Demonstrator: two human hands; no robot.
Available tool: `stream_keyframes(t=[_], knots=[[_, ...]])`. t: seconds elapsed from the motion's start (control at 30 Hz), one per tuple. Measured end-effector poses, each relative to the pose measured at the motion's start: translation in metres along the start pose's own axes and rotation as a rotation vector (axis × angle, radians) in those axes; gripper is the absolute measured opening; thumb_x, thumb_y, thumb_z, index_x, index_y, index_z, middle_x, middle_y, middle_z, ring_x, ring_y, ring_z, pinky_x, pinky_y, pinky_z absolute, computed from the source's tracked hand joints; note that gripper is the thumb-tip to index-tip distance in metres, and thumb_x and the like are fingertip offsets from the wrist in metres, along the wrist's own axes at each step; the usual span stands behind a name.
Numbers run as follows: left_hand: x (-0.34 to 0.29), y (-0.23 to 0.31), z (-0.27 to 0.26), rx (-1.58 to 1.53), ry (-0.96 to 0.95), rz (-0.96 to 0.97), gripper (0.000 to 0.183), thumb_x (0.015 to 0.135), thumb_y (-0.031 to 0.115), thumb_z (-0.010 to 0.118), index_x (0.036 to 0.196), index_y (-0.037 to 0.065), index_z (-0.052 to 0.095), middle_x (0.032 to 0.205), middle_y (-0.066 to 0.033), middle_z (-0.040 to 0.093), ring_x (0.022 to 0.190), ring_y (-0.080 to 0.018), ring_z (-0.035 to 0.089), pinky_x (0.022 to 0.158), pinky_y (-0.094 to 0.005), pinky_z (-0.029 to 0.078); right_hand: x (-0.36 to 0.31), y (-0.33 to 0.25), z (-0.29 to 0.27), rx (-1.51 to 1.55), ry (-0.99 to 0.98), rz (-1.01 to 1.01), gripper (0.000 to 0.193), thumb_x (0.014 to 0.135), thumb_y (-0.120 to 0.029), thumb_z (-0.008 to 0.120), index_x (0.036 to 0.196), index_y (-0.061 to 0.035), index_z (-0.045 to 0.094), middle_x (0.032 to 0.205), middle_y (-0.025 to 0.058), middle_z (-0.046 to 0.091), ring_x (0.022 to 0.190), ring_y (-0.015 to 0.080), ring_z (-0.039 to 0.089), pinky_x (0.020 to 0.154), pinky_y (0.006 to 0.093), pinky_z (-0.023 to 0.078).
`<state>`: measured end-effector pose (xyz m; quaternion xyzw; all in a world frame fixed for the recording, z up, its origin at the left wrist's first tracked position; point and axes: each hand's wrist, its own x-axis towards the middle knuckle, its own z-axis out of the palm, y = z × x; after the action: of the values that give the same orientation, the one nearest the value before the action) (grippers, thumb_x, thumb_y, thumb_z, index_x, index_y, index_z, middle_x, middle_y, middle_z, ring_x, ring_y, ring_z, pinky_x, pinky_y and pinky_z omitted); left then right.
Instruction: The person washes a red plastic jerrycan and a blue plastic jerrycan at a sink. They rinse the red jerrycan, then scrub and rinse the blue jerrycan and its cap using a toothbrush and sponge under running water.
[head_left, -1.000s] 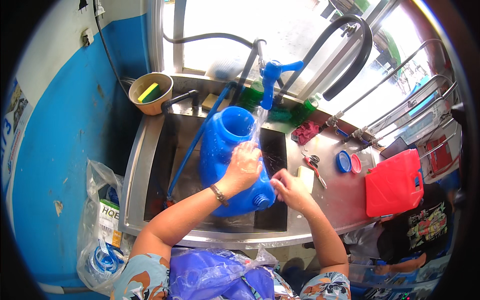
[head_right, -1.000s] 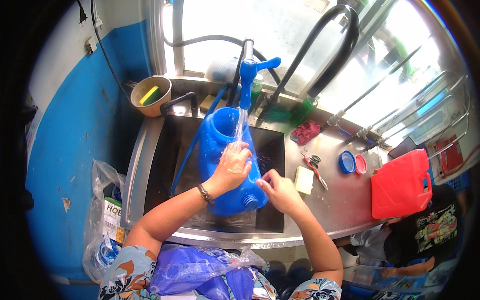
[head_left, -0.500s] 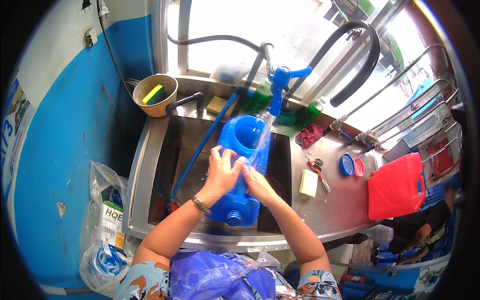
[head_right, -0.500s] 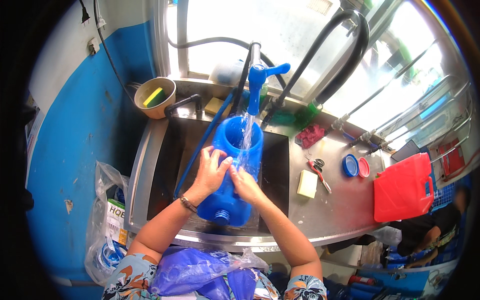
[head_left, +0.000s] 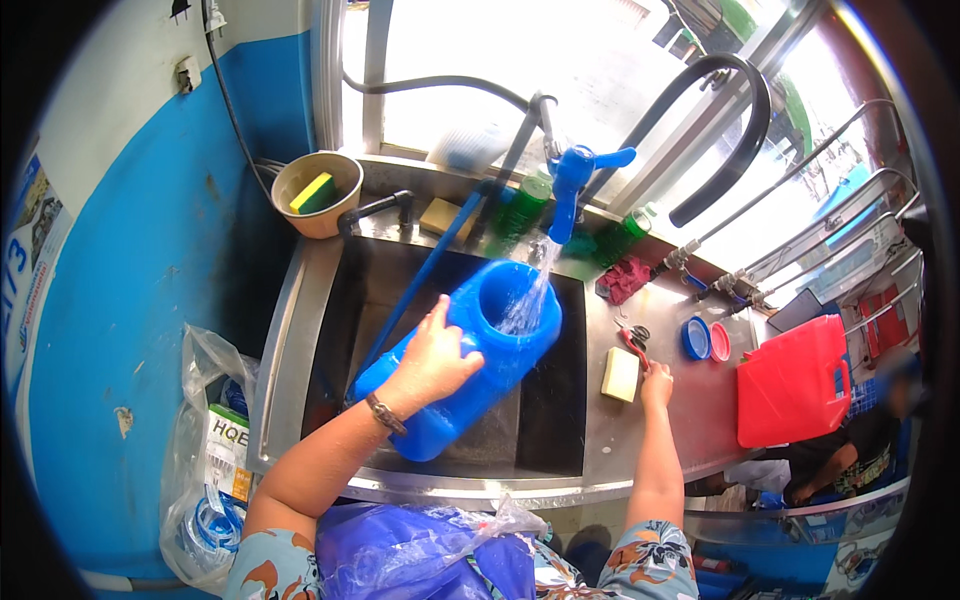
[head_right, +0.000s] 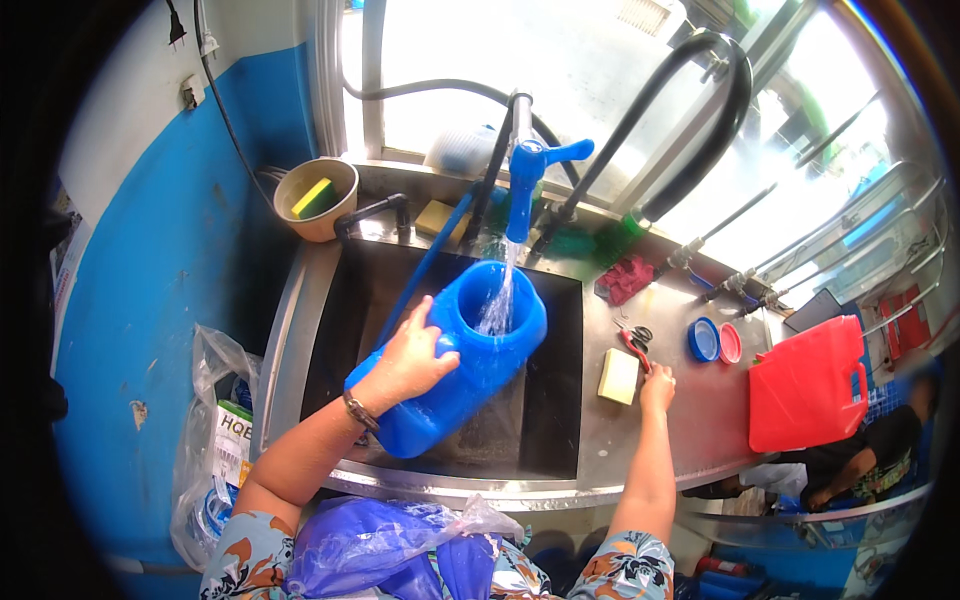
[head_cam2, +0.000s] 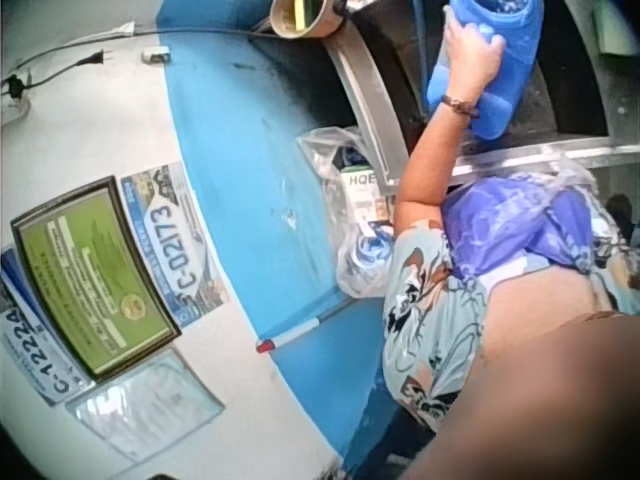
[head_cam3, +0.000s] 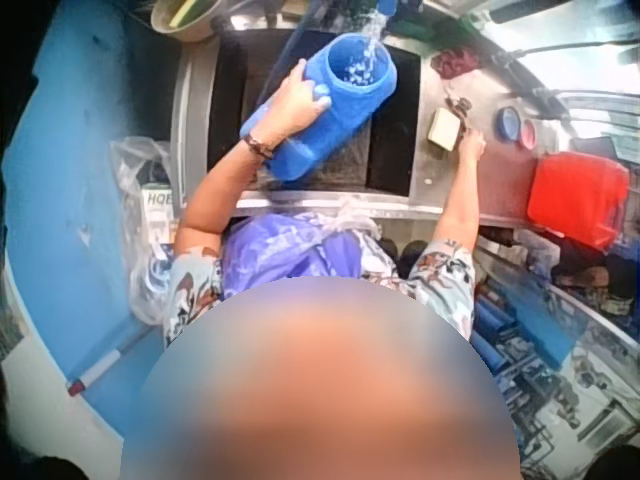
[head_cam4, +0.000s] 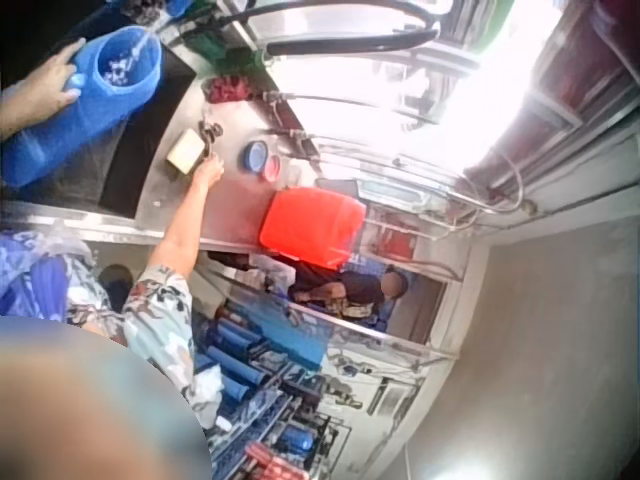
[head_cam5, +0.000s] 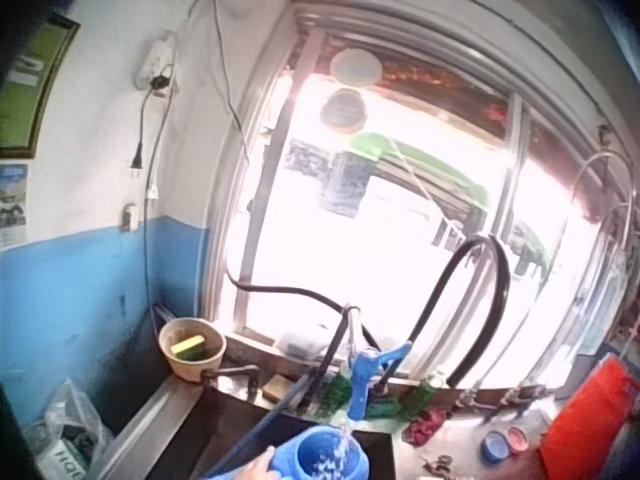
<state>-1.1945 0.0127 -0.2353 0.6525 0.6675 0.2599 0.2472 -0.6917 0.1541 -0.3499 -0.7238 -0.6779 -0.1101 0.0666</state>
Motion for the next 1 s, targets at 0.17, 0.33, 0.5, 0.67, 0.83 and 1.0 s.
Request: stream_keyframes(t=[0.17, 0.33, 0.5, 0.67, 0.83, 1.0], knots=[[0.007, 0.013, 0.007, 0.053, -0.026, 0.104, 0.05, 0.084, 0.038, 0.069, 0.099, -0.01, 0.07, 0.152, -0.0349, 0.031, 0.131, -0.0438, 0.047, 0.112, -0.0452, 0.038, -0.021, -0.036, -0.046, 0.281, 0.263, -0.064, 0.024, 0.095, -0.008, 0.053, 0.118, -0.0075, 0.061, 0.109, 0.0163, 0.06, 0.09, 0.0402, 0.064, 0.077, 0.0506, 0.052], [0.021, 0.025, 0.009, 0.096, -0.078, 0.079, 0.05, 0.084, 0.038, 0.069, 0.098, -0.01, 0.07, 0.151, -0.0364, 0.032, 0.131, -0.0433, 0.048, 0.112, -0.0429, 0.039, -0.097, -0.167, -0.166, 0.639, 0.157, -0.441, 0.046, 0.091, -0.002, 0.053, 0.135, -0.0149, 0.057, 0.085, 0.0153, 0.058, 0.075, 0.0364, 0.065, 0.066, 0.0462, 0.053], [0.025, 0.03, 0.018, 0.122, -0.039, 0.102, 0.05, 0.083, 0.037, 0.069, 0.099, -0.011, 0.07, 0.147, -0.0391, 0.035, 0.128, -0.0445, 0.051, 0.11, -0.0436, 0.04, -0.135, -0.232, -0.203, 0.465, -0.3, -0.494, 0.054, 0.091, 0.001, 0.053, 0.142, -0.0192, 0.053, 0.106, 0.0187, 0.063, 0.079, 0.0367, 0.066, 0.071, 0.0429, 0.054], [0.021, 0.029, 0.016, 0.091, 0.069, 0.073, 0.048, 0.083, 0.034, 0.07, 0.098, -0.012, 0.067, 0.144, -0.0421, 0.036, 0.122, -0.0494, 0.054, 0.106, -0.0449, 0.044, -0.124, -0.243, -0.19, 0.654, -0.322, -0.46, 0.06, 0.091, -0.004, 0.058, 0.147, -0.0225, 0.046, 0.089, 0.0196, 0.067, 0.076, 0.0398, 0.067, 0.068, 0.0487, 0.054], [0.015, 0.036, 0.016, 0.043, -0.091, 0.138, 0.05, 0.085, 0.035, 0.07, 0.099, -0.013, 0.066, 0.145, -0.0429, 0.034, 0.132, -0.0493, 0.044, 0.113, -0.0444, 0.036, -0.122, -0.246, -0.188, 0.663, -0.289, -0.462, 0.055, 0.093, -0.005, 0.055, 0.145, -0.0206, 0.048, 0.095, 0.0214, 0.067, 0.084, 0.0405, 0.067, 0.073, 0.0478, 0.054], [0.017, 0.024, 0.009, 0.194, 0.044, 0.035, 0.053, 0.087, 0.042, 0.065, 0.102, -0.009, 0.069, 0.147, -0.0374, 0.037, 0.132, -0.0459, 0.046, 0.107, -0.0613, 0.036, -0.124, -0.245, -0.193, 0.558, -0.423, -0.39, 0.05, 0.094, -0.002, 0.052, 0.142, -0.0171, 0.051, 0.11, 0.0225, 0.068, 0.095, 0.0406, 0.067, 0.08, 0.0454, 0.055]])
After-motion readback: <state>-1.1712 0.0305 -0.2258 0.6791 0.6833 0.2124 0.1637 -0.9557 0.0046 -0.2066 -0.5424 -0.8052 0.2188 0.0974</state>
